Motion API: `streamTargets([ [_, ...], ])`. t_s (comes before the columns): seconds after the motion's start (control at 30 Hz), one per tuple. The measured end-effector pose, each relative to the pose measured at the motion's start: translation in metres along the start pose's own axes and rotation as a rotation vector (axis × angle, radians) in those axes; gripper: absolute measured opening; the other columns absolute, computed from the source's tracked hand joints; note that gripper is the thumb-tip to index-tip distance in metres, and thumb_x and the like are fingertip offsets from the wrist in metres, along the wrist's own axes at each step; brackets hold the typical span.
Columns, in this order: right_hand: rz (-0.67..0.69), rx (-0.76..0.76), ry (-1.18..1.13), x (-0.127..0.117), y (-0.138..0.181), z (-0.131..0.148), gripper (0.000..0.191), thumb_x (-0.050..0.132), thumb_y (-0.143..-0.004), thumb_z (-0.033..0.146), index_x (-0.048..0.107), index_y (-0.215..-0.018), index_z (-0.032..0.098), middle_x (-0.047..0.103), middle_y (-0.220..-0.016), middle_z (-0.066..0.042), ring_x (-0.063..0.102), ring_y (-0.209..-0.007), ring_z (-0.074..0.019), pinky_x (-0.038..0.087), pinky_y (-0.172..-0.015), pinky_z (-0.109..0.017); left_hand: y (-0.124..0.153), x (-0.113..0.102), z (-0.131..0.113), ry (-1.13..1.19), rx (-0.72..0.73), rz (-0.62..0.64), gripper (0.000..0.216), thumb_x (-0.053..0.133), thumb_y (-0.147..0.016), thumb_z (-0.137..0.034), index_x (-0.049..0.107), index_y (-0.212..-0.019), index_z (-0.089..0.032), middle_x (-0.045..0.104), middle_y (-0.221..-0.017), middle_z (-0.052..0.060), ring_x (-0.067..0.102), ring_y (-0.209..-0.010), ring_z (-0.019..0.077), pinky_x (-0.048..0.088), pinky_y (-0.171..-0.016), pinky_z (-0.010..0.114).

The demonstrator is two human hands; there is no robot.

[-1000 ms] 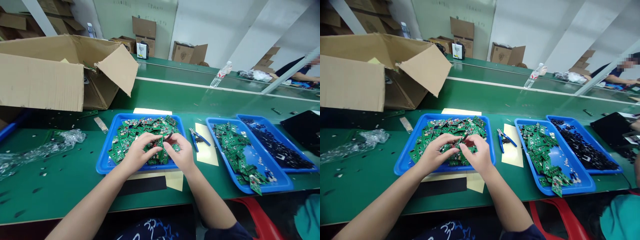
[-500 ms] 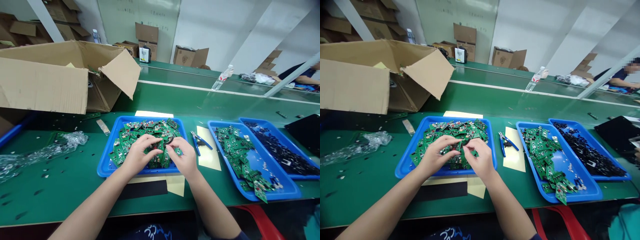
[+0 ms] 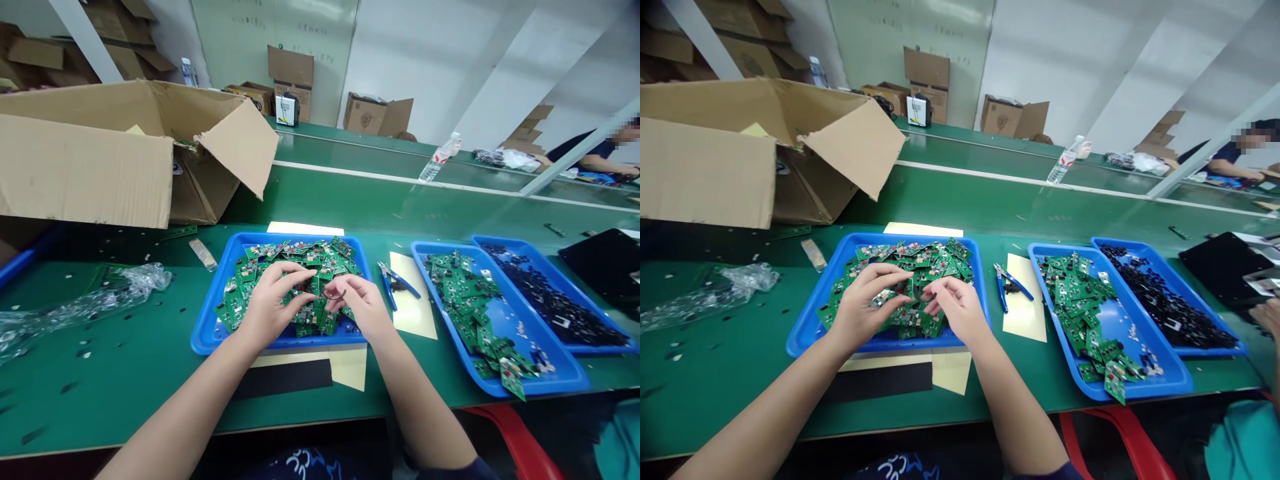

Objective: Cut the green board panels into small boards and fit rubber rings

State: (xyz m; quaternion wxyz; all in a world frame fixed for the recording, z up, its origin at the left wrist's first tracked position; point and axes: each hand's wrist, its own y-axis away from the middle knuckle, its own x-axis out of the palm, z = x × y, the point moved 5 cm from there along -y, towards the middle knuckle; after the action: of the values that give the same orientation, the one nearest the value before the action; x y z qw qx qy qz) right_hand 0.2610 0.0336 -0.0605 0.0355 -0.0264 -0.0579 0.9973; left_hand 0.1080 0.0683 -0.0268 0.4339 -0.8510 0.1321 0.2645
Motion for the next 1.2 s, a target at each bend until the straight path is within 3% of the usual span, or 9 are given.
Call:
streamTargets([
  [0.1,0.139,0.185,-0.218,0.010,0.001,-0.008,0.035,0.057,-0.078,0.051,0.061,-0.070,0.016,0.066,-0.063,-0.003,0.061,-0.049,-0.0118,0.050,-0.047,-0.024,0.000,0.000,0.000,-0.069,0.035,-0.015,0.022,0.059,-0.083,-0.025,0.062,-0.104,-0.023,0.060,-0.098,0.007,0.059,-0.092,0.0206,0.050,-0.079,0.037],
  [0.23,0.207,0.236,-0.306,0.016,0.005,-0.006,0.028,0.069,-0.070,0.044,0.060,-0.067,0.017,0.066,-0.064,-0.001,0.061,-0.051,-0.0107,0.049,-0.050,-0.023,0.001,-0.001,0.000,-0.102,0.048,-0.026,0.021,0.058,-0.083,-0.026,0.063,-0.104,-0.024,0.061,-0.097,0.006,0.059,-0.091,0.0207,0.050,-0.078,0.038],
  [0.53,0.275,0.379,-0.464,0.023,0.006,-0.011,0.027,0.069,-0.068,0.036,0.052,-0.058,0.017,0.058,-0.051,0.003,0.055,-0.043,-0.0090,0.045,-0.045,-0.022,0.001,0.000,-0.002,0.043,0.042,0.017,0.024,0.062,-0.081,-0.029,0.064,-0.104,-0.021,0.060,-0.084,0.004,0.060,-0.075,0.0147,0.052,-0.066,0.028],
  [0.77,0.304,0.336,-0.560,0.024,0.008,-0.008,0.022,0.067,-0.066,0.025,0.049,-0.056,0.018,0.054,-0.048,0.004,0.050,-0.039,-0.0088,0.039,-0.040,-0.021,0.002,-0.001,-0.003,0.033,0.085,-0.011,0.024,0.065,-0.078,-0.031,0.067,-0.099,-0.020,0.059,-0.079,0.003,0.060,-0.072,0.0144,0.052,-0.062,0.027],
  [1.07,0.443,0.420,-0.634,0.029,0.008,-0.012,0.020,0.062,-0.063,0.021,0.048,-0.050,0.016,0.047,-0.041,0.005,0.046,-0.034,-0.0080,0.034,-0.037,-0.020,0.001,0.003,0.001,0.249,-0.004,0.053,0.029,0.067,-0.074,-0.037,0.069,-0.098,-0.021,0.059,-0.076,0.002,0.061,-0.068,0.0124,0.052,-0.060,0.024],
  [1.2,0.412,0.420,-0.599,0.029,0.007,-0.012,0.019,0.062,-0.063,0.022,0.048,-0.051,0.016,0.048,-0.041,0.005,0.046,-0.034,-0.0077,0.034,-0.037,-0.019,0.000,0.004,0.003,0.304,-0.065,0.061,0.028,0.068,-0.073,-0.038,0.071,-0.096,-0.022,0.060,-0.075,0.002,0.060,-0.068,0.0129,0.051,-0.061,0.025],
])
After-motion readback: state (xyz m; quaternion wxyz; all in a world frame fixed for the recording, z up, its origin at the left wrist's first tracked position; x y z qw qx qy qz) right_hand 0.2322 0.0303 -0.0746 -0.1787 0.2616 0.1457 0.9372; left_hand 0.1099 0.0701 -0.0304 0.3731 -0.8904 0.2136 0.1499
